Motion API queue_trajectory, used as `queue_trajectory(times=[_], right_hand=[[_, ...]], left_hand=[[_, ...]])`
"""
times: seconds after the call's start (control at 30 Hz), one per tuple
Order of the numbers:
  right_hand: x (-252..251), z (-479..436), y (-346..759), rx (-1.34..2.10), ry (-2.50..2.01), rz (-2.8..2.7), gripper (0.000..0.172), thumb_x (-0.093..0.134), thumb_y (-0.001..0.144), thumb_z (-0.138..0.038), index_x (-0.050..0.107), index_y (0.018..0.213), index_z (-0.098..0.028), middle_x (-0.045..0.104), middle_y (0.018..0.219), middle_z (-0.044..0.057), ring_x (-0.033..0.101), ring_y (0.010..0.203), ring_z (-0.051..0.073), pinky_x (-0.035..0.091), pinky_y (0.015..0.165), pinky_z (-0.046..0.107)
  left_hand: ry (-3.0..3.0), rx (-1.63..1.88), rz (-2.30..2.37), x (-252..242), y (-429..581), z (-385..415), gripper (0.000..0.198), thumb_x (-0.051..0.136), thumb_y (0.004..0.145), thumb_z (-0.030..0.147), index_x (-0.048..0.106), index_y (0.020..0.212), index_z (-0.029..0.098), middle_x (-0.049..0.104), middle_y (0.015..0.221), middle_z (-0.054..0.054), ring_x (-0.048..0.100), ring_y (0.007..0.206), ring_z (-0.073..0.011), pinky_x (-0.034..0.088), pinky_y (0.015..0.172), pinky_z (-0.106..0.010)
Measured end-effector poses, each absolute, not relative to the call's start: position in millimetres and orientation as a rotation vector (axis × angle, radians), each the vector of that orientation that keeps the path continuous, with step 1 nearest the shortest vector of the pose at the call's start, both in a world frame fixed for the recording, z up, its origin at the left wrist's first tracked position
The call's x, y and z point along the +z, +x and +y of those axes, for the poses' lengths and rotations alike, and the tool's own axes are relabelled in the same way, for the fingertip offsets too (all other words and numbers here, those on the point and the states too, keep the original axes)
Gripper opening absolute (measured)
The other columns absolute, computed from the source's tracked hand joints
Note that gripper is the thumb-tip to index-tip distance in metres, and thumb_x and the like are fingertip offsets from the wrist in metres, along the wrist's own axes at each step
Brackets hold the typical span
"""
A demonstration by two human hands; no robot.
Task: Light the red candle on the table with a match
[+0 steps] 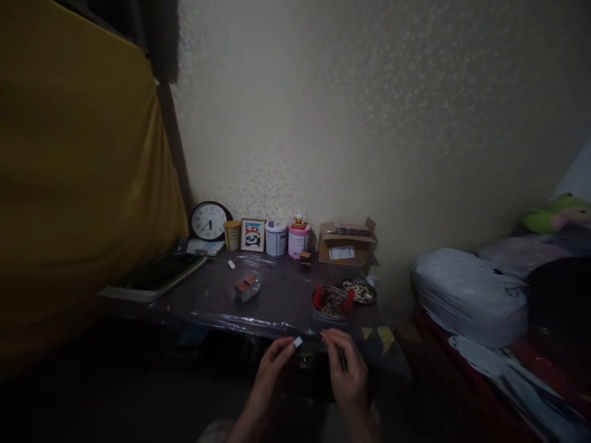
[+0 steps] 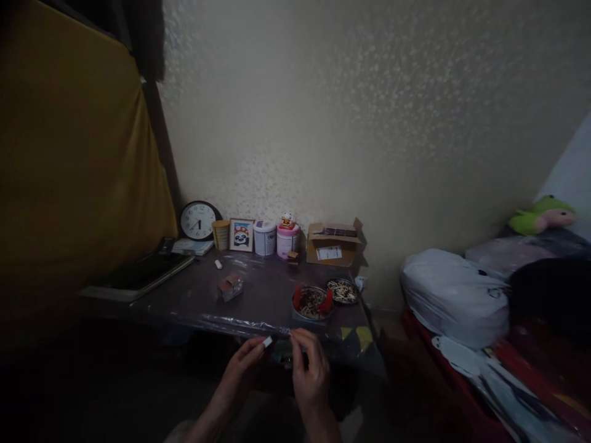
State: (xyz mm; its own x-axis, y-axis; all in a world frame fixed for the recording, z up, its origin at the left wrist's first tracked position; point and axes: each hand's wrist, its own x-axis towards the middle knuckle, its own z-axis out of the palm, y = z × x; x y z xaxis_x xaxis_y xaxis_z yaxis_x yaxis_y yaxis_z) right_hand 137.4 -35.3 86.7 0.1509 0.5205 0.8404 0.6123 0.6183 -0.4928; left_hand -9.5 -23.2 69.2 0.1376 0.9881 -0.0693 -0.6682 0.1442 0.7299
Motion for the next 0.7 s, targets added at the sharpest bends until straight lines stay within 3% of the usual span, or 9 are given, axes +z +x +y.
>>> queue_trajectory(times=[0.17, 0.43, 0.7], right_hand=[[69, -24, 140, -0.025, -1.012, -1.650, 0.016, 0.049, 0.086, -0.022, 0.065, 0.090, -0.023, 0.070, 0.089, 0.005, 0.065, 0.085, 0.018, 0.051, 0.079, 0.031], [67, -9, 158, 0.169, -1.202, -1.234, 0.022, 0.051, 0.083, -0.037, 0.063, 0.080, -0.018, 0.067, 0.078, 0.004, 0.061, 0.076, 0.017, 0.049, 0.071, 0.028], [83, -17, 148, 0.221, -1.120, -1.226, 0.018, 0.053, 0.081, -0.032, 0.063, 0.077, -0.018, 0.065, 0.080, 0.005, 0.060, 0.079, 0.018, 0.048, 0.073, 0.030]], left_hand=[[0.664, 1.323, 0.700, 81, -8, -27, 0.024, 0.074, 0.062, 0.029, 0.067, 0.080, 0.016, 0.068, 0.070, -0.001, 0.059, 0.065, -0.0125, 0.044, 0.065, -0.023], [0.669, 1.328, 0.725, 76, -18, -31, 0.021, 0.072, 0.065, 0.031, 0.067, 0.079, 0.017, 0.070, 0.075, -0.003, 0.061, 0.073, -0.0150, 0.044, 0.069, -0.024], [0.711, 1.344, 0.771, 66, -21, -28, 0.024, 0.072, 0.064, 0.032, 0.067, 0.082, 0.016, 0.071, 0.084, -0.007, 0.063, 0.084, -0.0197, 0.046, 0.078, -0.030]])
